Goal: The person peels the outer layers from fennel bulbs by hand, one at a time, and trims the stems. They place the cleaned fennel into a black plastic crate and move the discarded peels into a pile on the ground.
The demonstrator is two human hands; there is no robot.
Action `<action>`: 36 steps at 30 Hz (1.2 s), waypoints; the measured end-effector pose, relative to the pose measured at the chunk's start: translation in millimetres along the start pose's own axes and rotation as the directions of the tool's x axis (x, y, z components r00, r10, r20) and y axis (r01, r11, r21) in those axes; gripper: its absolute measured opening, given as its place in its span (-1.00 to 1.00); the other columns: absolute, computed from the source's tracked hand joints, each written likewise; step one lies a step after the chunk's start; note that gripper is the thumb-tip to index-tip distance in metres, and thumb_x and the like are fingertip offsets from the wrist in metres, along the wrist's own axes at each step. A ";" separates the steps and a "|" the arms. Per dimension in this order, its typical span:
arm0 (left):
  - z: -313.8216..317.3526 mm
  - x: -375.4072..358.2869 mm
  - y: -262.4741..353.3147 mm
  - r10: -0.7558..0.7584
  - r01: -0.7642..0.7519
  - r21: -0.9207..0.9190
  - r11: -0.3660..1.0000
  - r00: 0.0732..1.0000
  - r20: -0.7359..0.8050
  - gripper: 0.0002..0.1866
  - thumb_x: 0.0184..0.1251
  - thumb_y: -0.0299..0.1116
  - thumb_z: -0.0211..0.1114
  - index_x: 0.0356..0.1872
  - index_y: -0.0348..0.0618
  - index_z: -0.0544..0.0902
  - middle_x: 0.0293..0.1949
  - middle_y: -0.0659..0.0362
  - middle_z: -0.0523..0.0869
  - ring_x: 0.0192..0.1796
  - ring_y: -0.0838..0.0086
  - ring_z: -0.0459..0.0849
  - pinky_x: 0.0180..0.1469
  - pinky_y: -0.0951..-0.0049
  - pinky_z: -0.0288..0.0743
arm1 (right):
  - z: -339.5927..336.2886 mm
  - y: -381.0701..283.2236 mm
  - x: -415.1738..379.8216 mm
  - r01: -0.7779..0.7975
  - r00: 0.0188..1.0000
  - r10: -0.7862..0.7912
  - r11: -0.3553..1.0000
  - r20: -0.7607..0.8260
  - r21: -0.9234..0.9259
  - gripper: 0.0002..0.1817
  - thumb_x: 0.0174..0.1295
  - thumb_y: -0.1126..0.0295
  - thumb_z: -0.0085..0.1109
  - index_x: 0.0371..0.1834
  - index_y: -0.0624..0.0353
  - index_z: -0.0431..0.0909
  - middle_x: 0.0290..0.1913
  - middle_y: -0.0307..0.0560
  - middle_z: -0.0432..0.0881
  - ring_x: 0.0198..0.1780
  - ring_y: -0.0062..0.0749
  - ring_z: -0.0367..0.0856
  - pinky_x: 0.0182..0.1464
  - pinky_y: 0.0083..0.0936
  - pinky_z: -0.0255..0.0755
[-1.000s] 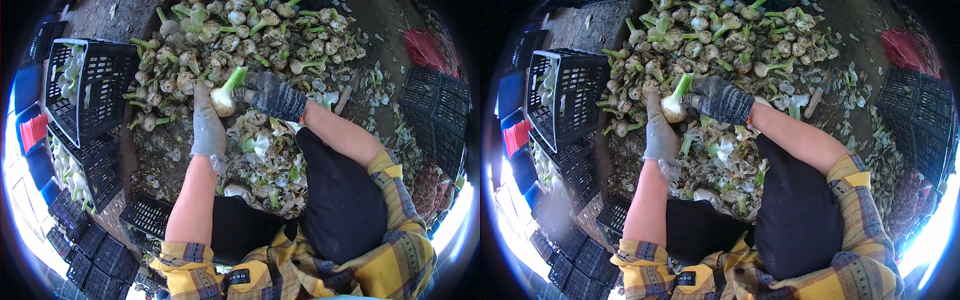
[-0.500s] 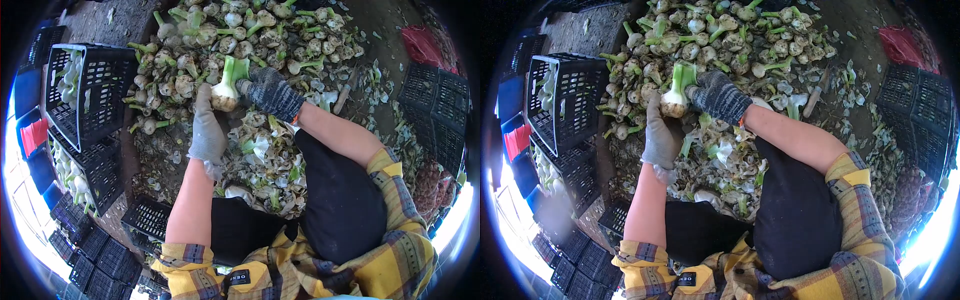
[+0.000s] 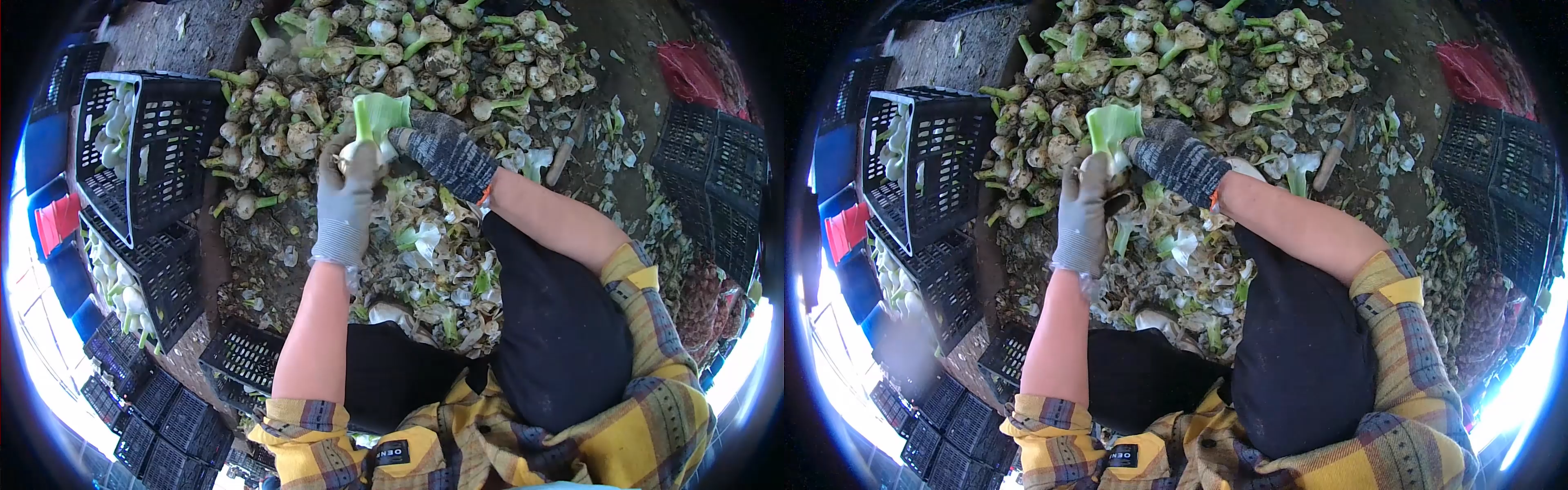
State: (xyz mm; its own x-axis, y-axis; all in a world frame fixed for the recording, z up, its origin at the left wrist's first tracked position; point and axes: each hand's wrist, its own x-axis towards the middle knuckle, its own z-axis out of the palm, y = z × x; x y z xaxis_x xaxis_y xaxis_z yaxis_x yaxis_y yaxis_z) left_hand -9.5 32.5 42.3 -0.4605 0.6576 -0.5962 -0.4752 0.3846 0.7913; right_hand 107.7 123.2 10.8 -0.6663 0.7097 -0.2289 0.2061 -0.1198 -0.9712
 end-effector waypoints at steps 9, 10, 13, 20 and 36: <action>-12.0 0.2 8.7 -0.260 0.308 -0.301 0.902 0.947 0.188 -0.58 0.25 -0.15 0.19 0.07 -0.10 0.39 -0.23 0.15 0.61 -0.29 0.42 0.63 -0.28 0.44 0.57 | -2.2 17.9 1.9 -0.062 0.997 0.054 0.979 0.048 0.196 -0.77 0.18 0.32 0.00 -0.35 0.30 0.53 -0.51 0.07 0.53 -0.51 -0.38 0.50 -0.43 -0.42 0.40; -11.3 -0.2 8.7 -0.233 0.257 -0.219 0.941 0.964 0.132 -0.57 0.25 -0.16 0.19 0.06 -0.13 0.39 -0.21 0.14 0.61 -0.27 0.42 0.62 -0.28 0.44 0.58 | -3.5 13.7 0.7 -0.011 1.000 0.009 0.998 0.021 0.064 -0.77 0.17 0.32 0.02 -0.35 0.30 0.53 -0.50 0.10 0.53 -0.49 -0.34 0.52 -0.41 -0.38 0.40; -2.7 -5.8 12.7 -0.198 0.195 -0.049 0.979 0.978 -0.062 -0.56 0.25 -0.14 0.20 0.06 -0.15 0.40 -0.20 0.14 0.60 -0.26 0.44 0.62 -0.28 0.44 0.58 | 5.9 7.2 0.2 0.245 0.965 -0.257 0.954 -0.051 -0.171 -0.77 0.16 0.33 0.05 -0.33 0.31 0.54 -0.46 0.07 0.57 -0.52 -0.35 0.55 -0.43 -0.41 0.43; -10.9 4.0 18.4 -0.154 0.148 -0.355 0.923 0.988 0.010 -0.70 0.32 -0.14 0.10 -0.10 -0.13 0.50 -0.17 0.14 0.61 -0.16 0.42 0.61 -0.23 0.43 0.55 | 1.7 11.3 5.4 -0.299 0.951 0.223 0.505 0.213 0.810 -0.63 0.24 0.35 -0.02 0.07 0.32 0.36 -0.02 0.09 0.53 -0.02 -0.23 0.56 0.00 -0.35 0.53; -23.5 1.4 32.4 -0.037 0.006 -0.214 0.977 0.989 -0.141 -0.58 0.36 -0.02 -0.04 -0.06 -0.16 0.49 -0.25 0.19 0.60 -0.22 0.47 0.59 -0.29 0.43 0.55 | -7.8 6.3 -10.9 0.085 0.877 0.158 0.879 0.455 -0.470 -0.61 0.19 0.24 0.13 0.02 0.21 0.43 -0.21 0.03 0.60 -0.13 -0.20 0.57 -0.03 -0.45 0.45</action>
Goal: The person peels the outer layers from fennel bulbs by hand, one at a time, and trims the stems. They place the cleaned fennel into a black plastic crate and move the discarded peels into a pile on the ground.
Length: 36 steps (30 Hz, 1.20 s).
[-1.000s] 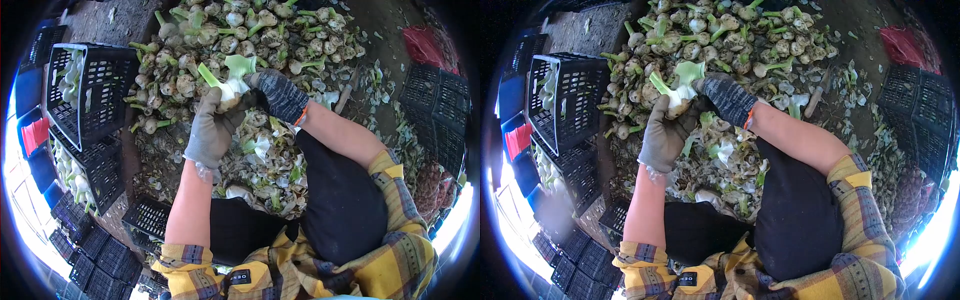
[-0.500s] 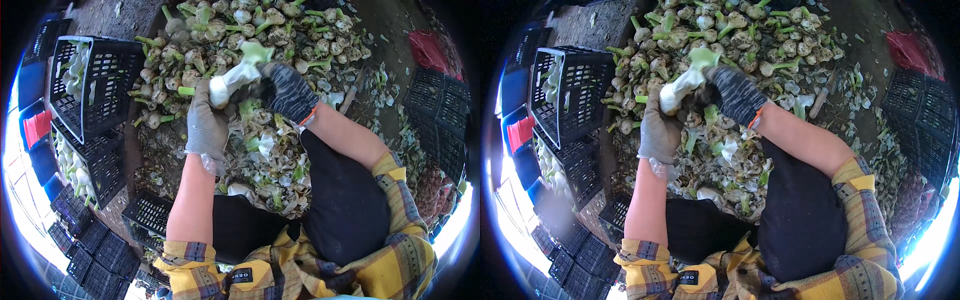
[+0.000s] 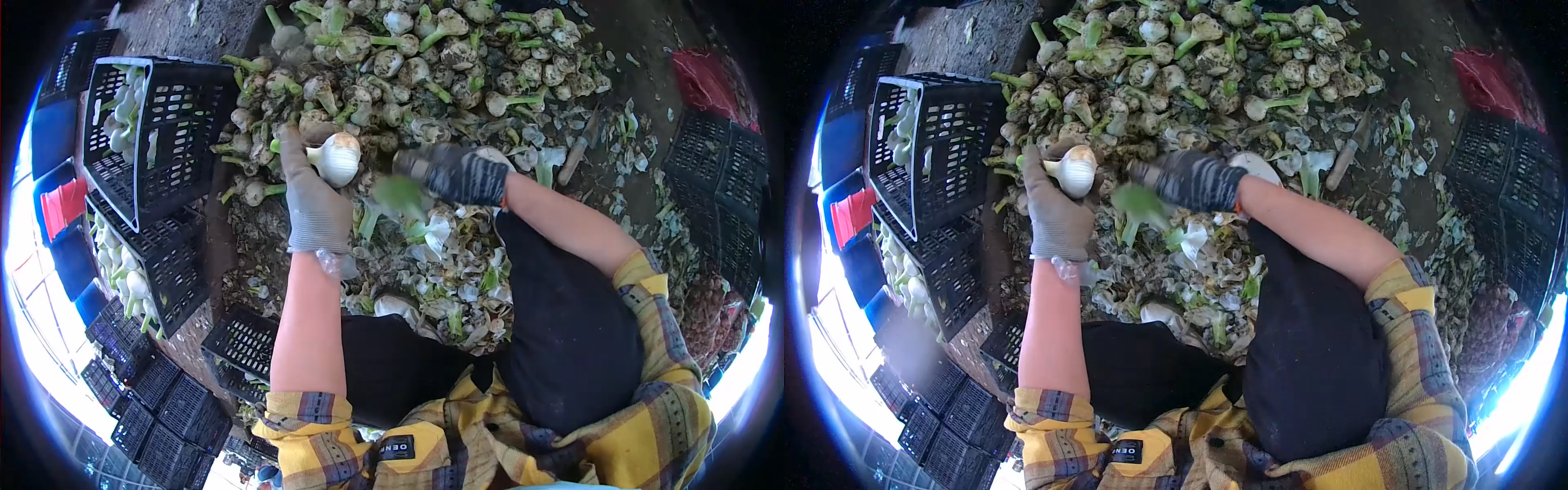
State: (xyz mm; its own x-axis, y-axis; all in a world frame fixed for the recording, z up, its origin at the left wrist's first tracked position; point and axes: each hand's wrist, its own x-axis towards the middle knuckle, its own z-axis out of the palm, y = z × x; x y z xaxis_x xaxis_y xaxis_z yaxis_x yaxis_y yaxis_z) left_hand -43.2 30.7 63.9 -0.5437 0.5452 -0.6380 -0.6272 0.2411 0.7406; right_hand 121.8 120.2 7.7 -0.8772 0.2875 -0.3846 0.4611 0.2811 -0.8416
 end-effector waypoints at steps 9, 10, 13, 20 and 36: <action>-22.1 6.7 -30.4 0.304 -0.379 0.289 0.879 0.913 0.271 -0.65 0.37 -0.32 -0.05 0.08 -0.29 0.40 -0.05 0.15 0.54 -0.12 0.51 0.57 -0.13 0.54 0.49 | 9.0 -12.0 13.4 -0.121 0.993 0.079 0.533 0.093 0.838 -0.52 0.10 0.07 0.20 -0.03 0.17 0.47 -0.32 -0.12 0.62 -0.40 -0.44 0.64 -0.31 -0.50 0.57; -13.9 -4.0 -24.1 0.318 -0.422 0.461 0.781 0.903 0.289 -0.65 0.36 -0.34 -0.05 0.09 -0.29 0.39 -0.04 0.14 0.54 -0.11 0.52 0.57 -0.11 0.55 0.48 | 9.0 -13.1 16.1 -0.237 0.970 0.139 0.361 0.200 0.902 -0.53 0.10 0.06 0.21 -0.04 0.16 0.48 -0.33 -0.11 0.62 -0.45 -0.45 0.64 -0.37 -0.51 0.58; -9.3 -0.1 -26.5 0.297 -0.423 0.352 0.835 0.885 0.359 -0.58 0.35 -0.08 0.04 -0.05 -0.29 0.51 -0.18 0.18 0.58 -0.16 0.57 0.53 -0.08 0.59 0.41 | 6.6 -19.6 15.8 -0.228 0.969 0.195 0.457 0.153 0.860 -0.55 0.08 0.05 0.24 -0.16 0.23 0.55 -0.44 -0.02 0.63 -0.52 -0.40 0.65 -0.47 -0.50 0.60; -3.9 -2.1 -21.9 0.249 -0.368 0.294 0.882 0.894 0.374 -0.49 0.36 0.06 -0.01 -0.18 -0.27 0.58 -0.28 0.21 0.58 -0.24 0.61 0.50 -0.17 0.60 0.41 | -9.0 -21.1 3.1 -0.230 0.972 0.164 0.502 0.170 0.833 -0.60 0.19 0.32 0.14 0.05 0.28 0.40 -0.17 0.01 0.61 -0.35 -0.45 0.67 -0.31 -0.53 0.61; 17.3 -8.8 -13.9 0.147 -0.208 0.528 0.824 0.977 0.155 -0.63 0.36 -0.13 -0.05 -0.15 -0.26 0.51 -0.28 0.16 0.57 -0.31 0.56 0.54 -0.34 0.59 0.45 | 14.2 21.9 12.1 -0.060 0.850 0.096 0.994 -0.517 0.087 -0.54 0.00 0.23 0.15 -0.10 0.34 0.46 -0.30 0.24 0.58 -0.21 0.05 0.58 -0.13 -0.27 0.46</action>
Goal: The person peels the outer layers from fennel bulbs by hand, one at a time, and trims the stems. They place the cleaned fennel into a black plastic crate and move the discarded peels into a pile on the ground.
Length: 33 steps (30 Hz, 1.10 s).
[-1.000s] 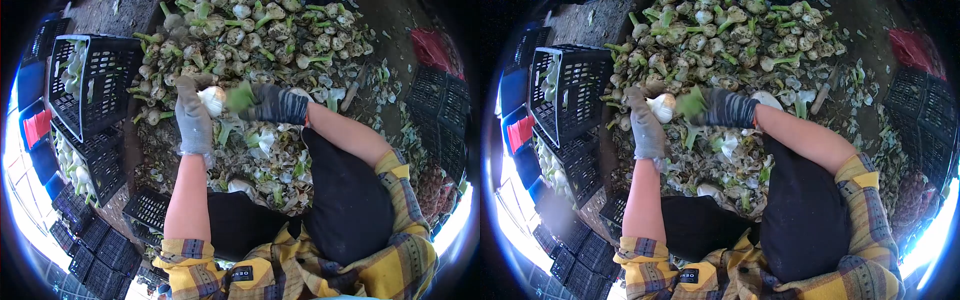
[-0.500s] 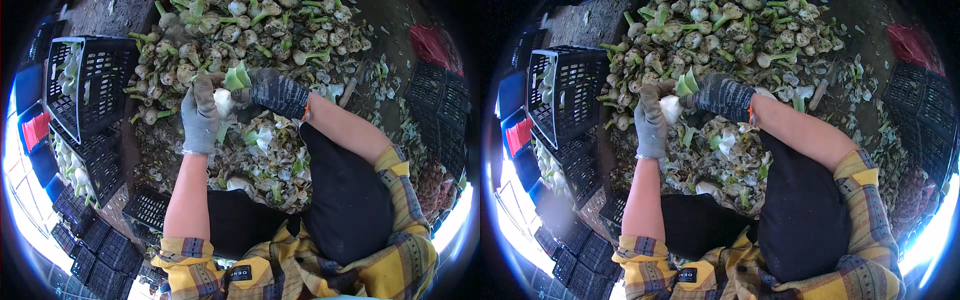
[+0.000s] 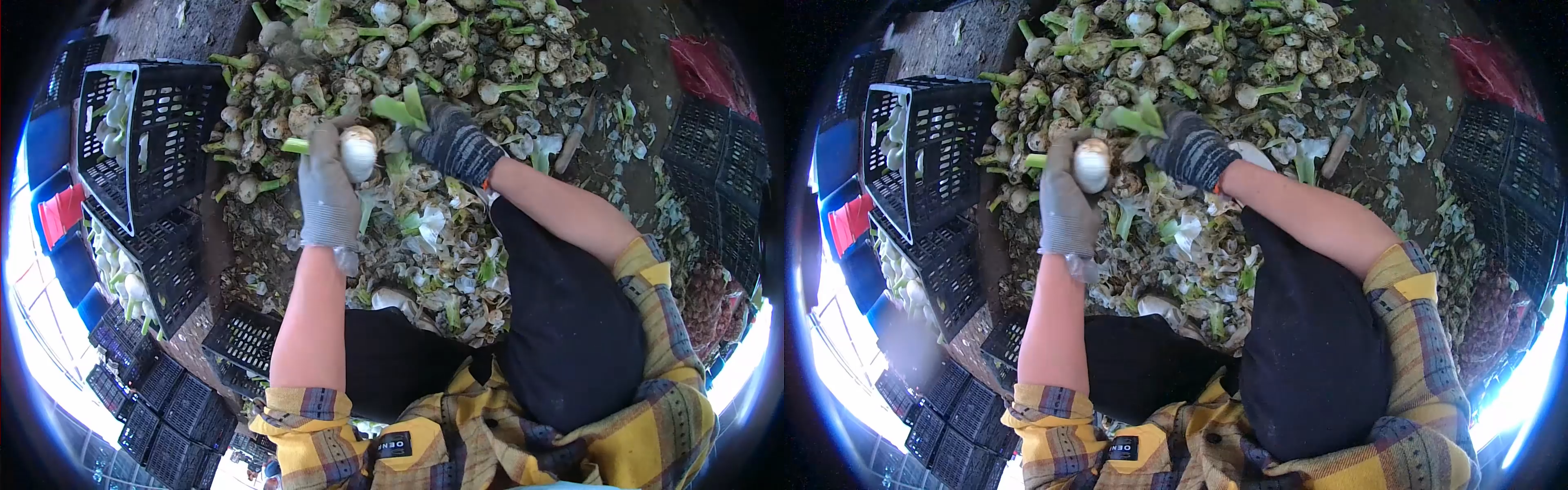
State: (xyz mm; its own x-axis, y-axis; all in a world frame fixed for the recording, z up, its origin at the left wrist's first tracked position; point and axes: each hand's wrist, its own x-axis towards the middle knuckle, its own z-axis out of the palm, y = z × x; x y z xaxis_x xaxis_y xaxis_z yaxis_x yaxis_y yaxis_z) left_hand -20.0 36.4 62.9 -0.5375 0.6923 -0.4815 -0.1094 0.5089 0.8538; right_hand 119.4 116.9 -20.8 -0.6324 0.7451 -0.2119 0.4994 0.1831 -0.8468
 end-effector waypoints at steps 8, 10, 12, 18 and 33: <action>-9.5 1.8 -5.9 -0.035 0.025 -0.191 0.981 0.998 -0.049 -0.57 0.37 -0.03 -0.06 -0.20 -0.25 0.53 -0.32 0.21 0.58 -0.33 0.60 0.53 -0.33 0.61 0.42 | -5.9 -15.4 -4.1 0.035 0.878 -0.133 0.976 0.459 0.216 -0.52 0.31 -0.02 -0.18 -0.10 0.18 0.53 -0.29 -0.02 0.64 -0.29 -0.26 0.64 -0.26 -0.46 0.50; -10.6 0.2 -20.0 0.185 -0.181 -0.134 0.974 0.983 0.020 -0.57 0.36 -0.03 -0.03 -0.18 -0.26 0.53 -0.31 0.23 0.58 -0.31 0.61 0.51 -0.31 0.60 0.40 | -12.0 -22.1 5.0 -0.310 0.808 0.035 0.874 0.588 0.374 -0.51 0.26 -0.03 -0.06 -0.15 0.23 0.53 -0.39 -0.03 0.63 -0.40 -0.38 0.65 -0.36 -0.53 0.53; -9.7 0.1 -24.9 0.274 -0.265 -0.118 0.957 0.959 0.074 -0.59 0.35 -0.05 0.01 -0.16 -0.26 0.53 -0.31 0.24 0.58 -0.30 0.63 0.50 -0.29 0.60 0.40 | -25.4 -51.9 3.4 -0.620 0.714 0.225 0.643 0.663 0.449 -0.53 0.19 0.01 0.09 -0.20 0.28 0.53 -0.46 -0.01 0.63 -0.46 -0.42 0.65 -0.39 -0.53 0.58; -8.2 -3.3 -23.9 0.147 -0.127 -0.177 0.976 0.983 0.107 -0.69 0.35 -0.17 0.06 -0.14 -0.24 0.54 -0.31 0.28 0.56 -0.30 0.69 0.48 -0.29 0.67 0.38 | -23.6 -43.4 0.1 -0.617 0.736 0.132 0.533 0.664 0.579 -0.59 0.17 0.17 0.14 -0.25 0.41 0.54 -0.43 0.12 0.64 -0.41 -0.32 0.67 -0.32 -0.36 0.63; 3.2 6.2 -40.6 0.177 -0.182 -0.039 0.983 0.978 -0.112 -0.59 0.32 -0.09 0.11 -0.05 -0.27 0.47 -0.26 0.18 0.55 -0.27 0.55 0.53 -0.28 0.58 0.45 | 1.3 -20.7 -1.7 -0.118 0.980 0.043 0.912 0.194 0.392 -0.71 0.04 0.29 0.14 -0.23 0.25 0.58 -0.37 0.09 0.64 -0.30 -0.24 0.63 -0.19 -0.39 0.46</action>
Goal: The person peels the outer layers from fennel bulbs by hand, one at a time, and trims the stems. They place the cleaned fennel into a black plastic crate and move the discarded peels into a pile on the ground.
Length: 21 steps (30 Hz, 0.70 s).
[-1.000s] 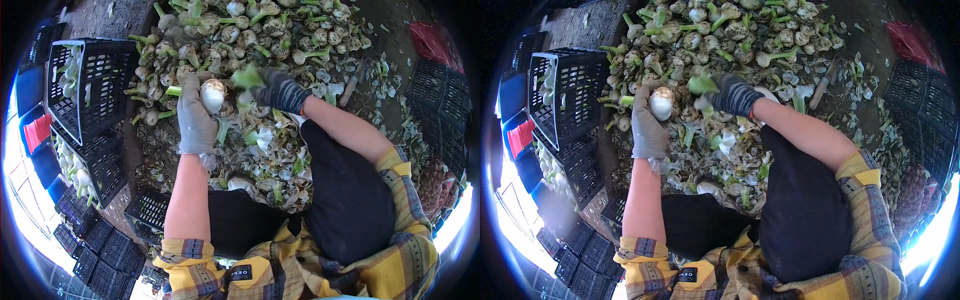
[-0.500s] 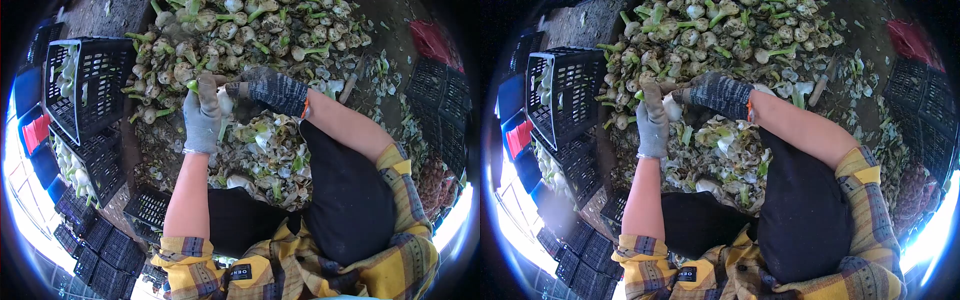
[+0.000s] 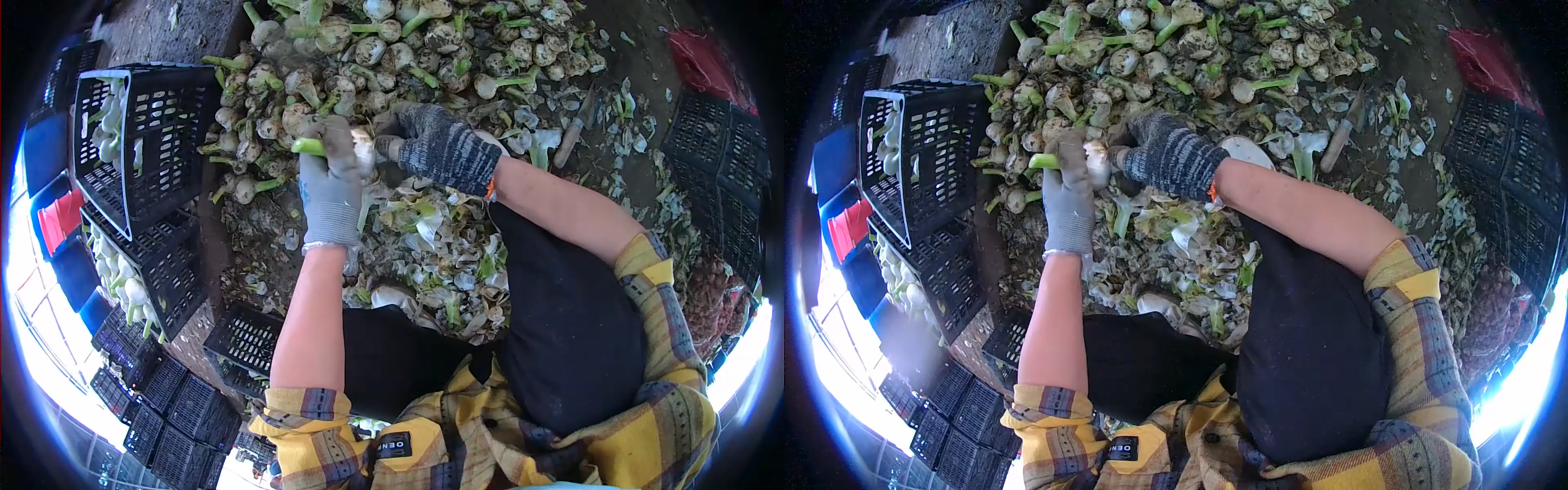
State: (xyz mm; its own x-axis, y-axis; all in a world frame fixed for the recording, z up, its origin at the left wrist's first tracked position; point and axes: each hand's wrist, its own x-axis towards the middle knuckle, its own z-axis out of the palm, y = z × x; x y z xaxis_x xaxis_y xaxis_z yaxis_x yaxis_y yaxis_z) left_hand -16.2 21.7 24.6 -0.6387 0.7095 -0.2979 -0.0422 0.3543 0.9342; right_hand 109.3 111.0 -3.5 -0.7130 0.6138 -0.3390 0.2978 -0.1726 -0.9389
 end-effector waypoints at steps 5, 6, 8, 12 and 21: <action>1.3 2.8 27.8 -0.244 0.245 -0.124 0.962 0.969 0.021 -0.54 0.33 -0.06 0.09 -0.07 -0.34 0.47 -0.22 0.16 0.54 -0.28 0.61 0.50 -0.29 0.60 0.43 | -10.3 3.5 6.3 -0.062 0.992 0.050 0.993 -0.114 -0.101 -0.69 0.09 0.26 0.08 -0.24 0.29 0.56 -0.36 0.10 0.63 -0.30 -0.23 0.62 -0.20 -0.39 0.46; 0.4 2.6 28.9 -0.233 0.236 -0.116 0.965 0.972 0.038 -0.54 0.33 -0.06 0.08 -0.07 -0.35 0.47 -0.20 0.16 0.54 -0.29 0.62 0.49 -0.29 0.60 0.42 | -15.8 6.9 6.9 -0.090 0.993 0.077 0.983 -0.086 -0.159 -0.70 0.09 0.27 0.08 -0.24 0.30 0.55 -0.37 0.09 0.63 -0.31 -0.25 0.62 -0.22 -0.39 0.47; -2.2 5.0 13.0 -0.106 0.110 -0.078 0.991 0.993 0.045 -0.55 0.34 -0.05 0.06 -0.09 -0.33 0.49 -0.20 0.17 0.54 -0.29 0.62 0.49 -0.29 0.59 0.42 | -17.6 6.9 5.4 -0.220 0.975 0.220 0.976 0.019 0.002 -0.66 0.09 0.23 0.11 -0.26 0.33 0.54 -0.39 0.10 0.63 -0.35 -0.26 0.63 -0.26 -0.39 0.50; -2.7 -3.9 21.1 -0.115 0.105 0.092 0.990 0.988 0.102 -0.60 0.37 -0.10 0.05 -0.06 -0.29 0.47 -0.18 0.19 0.55 -0.24 0.61 0.51 -0.25 0.58 0.43 | -12.6 -36.7 -5.2 -0.516 0.852 0.378 0.719 0.362 0.465 -0.46 0.07 0.00 0.24 -0.33 0.42 0.55 -0.42 0.16 0.61 -0.45 -0.23 0.66 -0.35 -0.40 0.61; -6.1 4.4 -9.6 -0.107 0.170 -0.401 0.900 0.979 0.176 -0.61 0.40 -0.09 -0.01 -0.04 -0.24 0.47 -0.16 0.18 0.56 -0.15 0.61 0.48 -0.11 0.59 0.38 | -18.0 -24.4 -6.5 -0.337 0.924 0.231 0.868 0.305 0.364 -0.75 0.10 0.36 0.14 -0.28 0.36 0.58 -0.42 0.03 0.65 -0.41 -0.35 0.66 -0.34 -0.50 0.56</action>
State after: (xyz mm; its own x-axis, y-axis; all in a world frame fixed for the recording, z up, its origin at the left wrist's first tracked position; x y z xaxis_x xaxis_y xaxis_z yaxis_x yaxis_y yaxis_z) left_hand -23.3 17.6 15.5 -0.4855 0.7635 -0.4258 -0.4545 0.1956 0.8690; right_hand 118.1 125.1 22.7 -0.7836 0.2921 -0.5483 0.2679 -0.6374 -0.7224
